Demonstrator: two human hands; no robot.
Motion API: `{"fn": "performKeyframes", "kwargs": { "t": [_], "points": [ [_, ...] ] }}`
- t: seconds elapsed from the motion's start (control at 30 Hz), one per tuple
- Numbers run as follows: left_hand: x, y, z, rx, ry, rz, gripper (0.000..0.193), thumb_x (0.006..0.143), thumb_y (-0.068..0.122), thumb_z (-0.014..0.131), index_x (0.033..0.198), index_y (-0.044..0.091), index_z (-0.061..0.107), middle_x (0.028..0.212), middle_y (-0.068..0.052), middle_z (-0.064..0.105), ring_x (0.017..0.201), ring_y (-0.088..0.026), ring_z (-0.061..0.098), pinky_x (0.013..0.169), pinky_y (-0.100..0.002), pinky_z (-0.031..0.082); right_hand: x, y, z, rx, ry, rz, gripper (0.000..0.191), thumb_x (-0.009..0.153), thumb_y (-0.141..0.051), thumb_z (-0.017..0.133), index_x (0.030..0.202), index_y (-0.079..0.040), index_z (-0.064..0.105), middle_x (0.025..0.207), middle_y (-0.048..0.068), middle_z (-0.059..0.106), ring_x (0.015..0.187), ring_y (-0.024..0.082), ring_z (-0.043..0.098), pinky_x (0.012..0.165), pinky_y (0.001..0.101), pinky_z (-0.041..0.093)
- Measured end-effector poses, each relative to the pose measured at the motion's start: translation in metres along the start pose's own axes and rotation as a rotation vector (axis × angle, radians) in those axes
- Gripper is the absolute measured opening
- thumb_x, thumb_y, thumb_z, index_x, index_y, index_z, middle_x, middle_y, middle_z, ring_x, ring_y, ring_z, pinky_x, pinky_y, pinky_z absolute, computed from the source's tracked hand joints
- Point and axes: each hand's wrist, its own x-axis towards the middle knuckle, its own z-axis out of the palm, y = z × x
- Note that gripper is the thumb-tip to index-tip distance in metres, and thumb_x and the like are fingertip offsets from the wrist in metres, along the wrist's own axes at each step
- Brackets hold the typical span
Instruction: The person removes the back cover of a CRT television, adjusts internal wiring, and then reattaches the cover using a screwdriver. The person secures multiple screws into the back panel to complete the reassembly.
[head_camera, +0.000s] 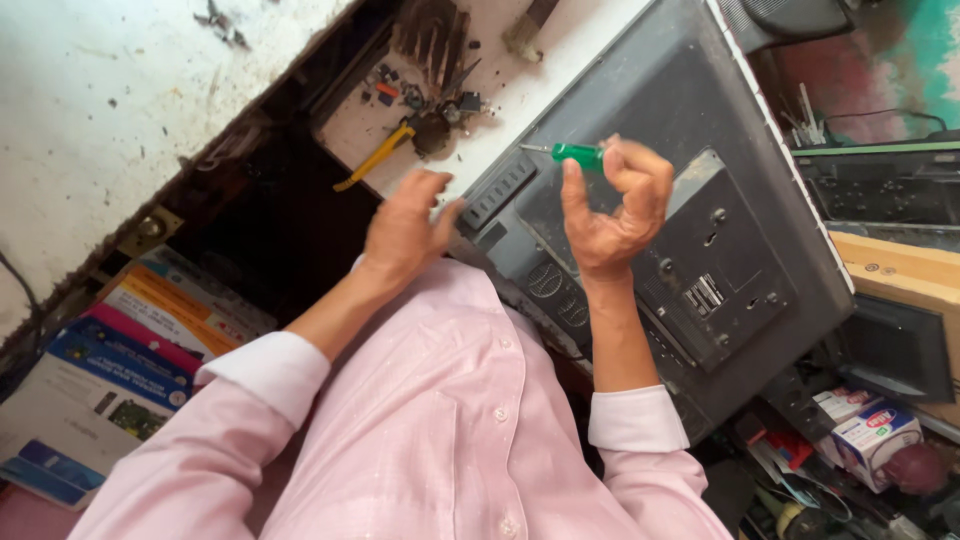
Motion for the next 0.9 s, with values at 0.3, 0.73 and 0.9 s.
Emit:
{"fn": "performKeyframes", "kwargs": {
  "t": [0.3,0.73,0.9],
  "points": [
    [0.004,-0.029,-0.073,0.141,0.470,0.100,0.014,0.097,0.001,0.069,0.111,0.003,0.068,0.104,-0.013,0.068,0.093,-0.029,0.069,0.080,-0.037,0.057,-0.008,0.004,0.008,-0.018,-0.028,0.051,0.034,0.086,0.000,0.092,0.093,-0.003,0.059,0.096,0.014,0.063,0.094,0.028,0.062,0.082,0.0414,0.053],
    [0.072,-0.049,-0.163,0.156,0.706,-0.090,0.016,0.096,0.005,0.066,0.111,0.001,0.071,0.105,-0.013,0.067,0.086,-0.020,0.069,0.079,-0.032,0.060,-0.037,0.001,0.023,0.291,-0.018,0.211,0.047,0.111,0.010,0.068,0.138,-0.001,0.031,0.130,0.024,0.058,0.116,0.030,0.068,0.102,0.0368,0.063],
    [0.080,-0.050,-0.174,0.302,0.660,0.111,0.010,0.089,0.001,0.070,0.099,0.000,0.072,0.094,-0.015,0.067,0.095,-0.033,0.063,0.084,-0.046,0.051,-0.029,0.000,-0.005,0.296,0.104,0.277,0.053,0.117,0.006,0.069,0.148,-0.002,0.027,0.132,0.022,0.059,0.114,0.028,0.068,0.106,0.0367,0.064]
  ]
}}
